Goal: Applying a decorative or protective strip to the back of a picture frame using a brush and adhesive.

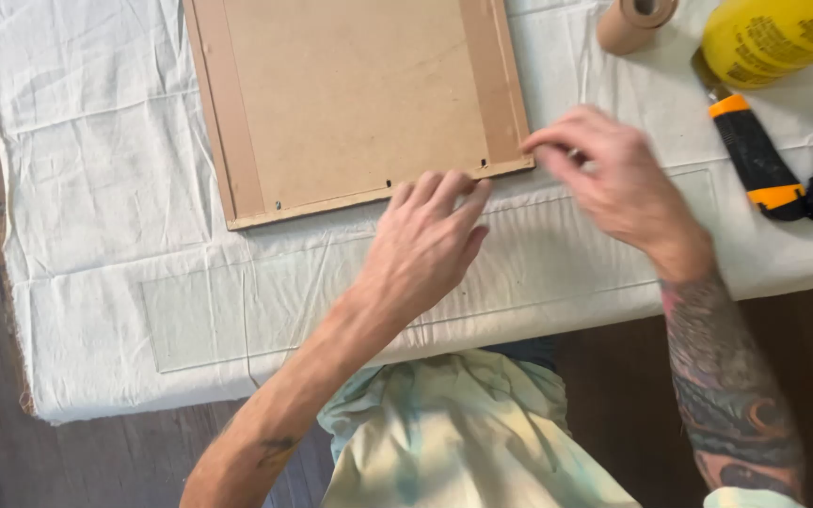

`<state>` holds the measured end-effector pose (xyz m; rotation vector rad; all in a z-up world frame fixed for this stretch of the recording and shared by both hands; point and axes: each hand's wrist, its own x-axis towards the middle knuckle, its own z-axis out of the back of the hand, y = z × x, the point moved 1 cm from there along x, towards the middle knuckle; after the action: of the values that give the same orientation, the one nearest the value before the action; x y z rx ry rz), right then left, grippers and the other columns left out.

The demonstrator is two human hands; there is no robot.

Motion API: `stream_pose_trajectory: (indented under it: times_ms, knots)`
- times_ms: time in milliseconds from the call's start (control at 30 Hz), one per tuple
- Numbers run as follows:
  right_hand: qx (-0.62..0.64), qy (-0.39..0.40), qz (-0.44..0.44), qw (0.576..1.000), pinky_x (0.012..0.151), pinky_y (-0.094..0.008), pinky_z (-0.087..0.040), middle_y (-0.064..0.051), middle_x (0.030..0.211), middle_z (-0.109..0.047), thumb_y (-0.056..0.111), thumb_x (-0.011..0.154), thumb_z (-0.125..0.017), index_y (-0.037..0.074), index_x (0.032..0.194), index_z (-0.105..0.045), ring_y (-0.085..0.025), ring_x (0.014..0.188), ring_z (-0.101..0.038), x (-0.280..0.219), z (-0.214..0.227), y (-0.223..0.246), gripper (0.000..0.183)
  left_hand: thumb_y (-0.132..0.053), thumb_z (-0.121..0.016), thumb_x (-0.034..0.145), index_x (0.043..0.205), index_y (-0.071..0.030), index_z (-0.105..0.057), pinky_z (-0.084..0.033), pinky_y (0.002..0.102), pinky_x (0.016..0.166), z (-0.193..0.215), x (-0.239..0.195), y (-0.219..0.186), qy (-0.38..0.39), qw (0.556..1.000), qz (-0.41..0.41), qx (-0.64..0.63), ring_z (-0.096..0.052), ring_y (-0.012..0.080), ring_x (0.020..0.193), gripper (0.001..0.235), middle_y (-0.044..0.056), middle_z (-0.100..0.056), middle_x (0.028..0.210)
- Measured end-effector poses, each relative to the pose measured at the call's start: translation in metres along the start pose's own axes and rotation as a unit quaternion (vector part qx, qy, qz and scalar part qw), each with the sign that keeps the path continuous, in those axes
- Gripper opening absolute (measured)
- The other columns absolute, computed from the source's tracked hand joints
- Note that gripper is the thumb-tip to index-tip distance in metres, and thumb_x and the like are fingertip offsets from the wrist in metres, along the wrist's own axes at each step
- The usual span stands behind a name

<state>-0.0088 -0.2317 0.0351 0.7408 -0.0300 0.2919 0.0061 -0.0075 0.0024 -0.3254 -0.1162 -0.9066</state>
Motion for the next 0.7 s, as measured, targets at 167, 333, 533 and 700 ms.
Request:
stream_pose_trajectory:
  times_ms: [167, 333, 533, 700]
  knots:
    - [0.097, -0.156, -0.129, 0.974, 0.08, -0.028, -0.053, -0.013, 0.104, -0.067, -0.003, 0.114, -0.056, -0.005, 0.119, -0.069, -0.02, 0.092, -0.063, -0.07, 0.029, -0.015, 0.014, -0.032, -0.074, 0.093, 0.113, -0.009, -0.06, -0.042, 0.038, 0.074, -0.049, 0.039, -0.004, -0.056, 0.99, -0.044, 0.122, -0.048, 0.0237, 0.091, 0.033, 0.005, -0.05, 0.104]
    - [0.171, -0.254, -0.244, 0.92, 0.082, -0.025, -0.055, -0.012, 0.095, -0.068, 0.002, 0.113, -0.058, -0.004, 0.117, -0.07, -0.015, 0.088, -0.066, -0.144, 0.028, -0.024, 0.014, -0.041, -0.083, 0.086, 0.079, -0.011, -0.073, -0.044, 0.038, 0.073, -0.054, 0.071, -0.002, -0.097, 0.979, -0.103, 0.145, -0.052, 0.0235, 0.086, 0.033, 0.002, -0.057, 0.088]
    - [0.22, -0.329, -0.285, 0.873, 0.084, -0.022, -0.056, -0.01, 0.095, -0.068, 0.005, 0.11, -0.06, -0.004, 0.116, -0.07, -0.013, 0.085, -0.064, -0.19, 0.021, -0.032, 0.014, -0.031, -0.083, 0.091, 0.117, -0.003, -0.062, -0.058, 0.038, 0.054, -0.07, 0.193, 0.003, -0.064, 0.991, -0.107, -0.044, -0.066, 0.0271, 0.081, 0.044, 0.018, -0.07, 0.107]
    - [0.235, -0.295, -0.276, 0.884, 0.084, -0.023, -0.058, -0.01, 0.091, -0.072, 0.007, 0.104, -0.062, -0.003, 0.11, -0.074, -0.013, 0.085, -0.067, -0.184, 0.018, -0.022, 0.017, -0.03, -0.073, 0.093, 0.144, -0.012, -0.043, -0.06, 0.05, 0.082, -0.148, 0.283, 0.01, 0.085, 0.996, -0.007, -0.02, -0.058, 0.0292, 0.107, 0.062, 0.012, -0.053, 0.126]
